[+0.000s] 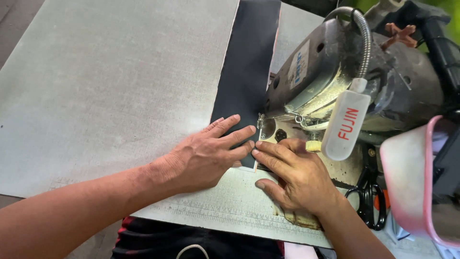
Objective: Using an industrial sewing machine to sew along the edge of a long black fabric strip.
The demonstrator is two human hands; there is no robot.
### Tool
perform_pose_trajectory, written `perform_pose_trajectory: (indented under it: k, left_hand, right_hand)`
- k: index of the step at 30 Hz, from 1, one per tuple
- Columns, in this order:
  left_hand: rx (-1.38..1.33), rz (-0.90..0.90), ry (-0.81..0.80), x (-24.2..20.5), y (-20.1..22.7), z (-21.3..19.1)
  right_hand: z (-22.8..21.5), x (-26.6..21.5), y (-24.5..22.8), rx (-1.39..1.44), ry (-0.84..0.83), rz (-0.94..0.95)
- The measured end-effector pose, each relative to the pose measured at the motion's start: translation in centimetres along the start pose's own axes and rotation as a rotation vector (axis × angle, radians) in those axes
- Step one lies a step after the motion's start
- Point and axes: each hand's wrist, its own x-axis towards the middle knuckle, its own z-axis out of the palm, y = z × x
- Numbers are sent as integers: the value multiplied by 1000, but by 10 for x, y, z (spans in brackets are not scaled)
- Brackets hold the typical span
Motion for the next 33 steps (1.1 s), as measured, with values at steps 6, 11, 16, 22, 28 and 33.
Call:
perform_pose_trajectory:
  k: [6, 11, 16, 22, 28, 33]
  left_hand:
    - [74, 80, 6, 8, -8, -4]
    - [101, 189, 12, 13, -14, -15]
    - [-77, 160, -17, 15, -24, -13]
    - [-81, 24, -85, 6, -16, -15]
    - [-114, 56, -124, -12, -2, -15]
    - [-102, 76, -112, -10, -3, -15]
  right_hand:
    - [-5, 0, 0, -36, -34, 54]
    - [-3, -1, 2, -24, -68, 104]
    - [-5, 0, 1, -45, -74, 133]
    - [-2, -5, 2, -81, -53, 84]
    - [-13, -4, -5, 13, 17, -10]
    - [-10, -7, -1, 41, 50, -82]
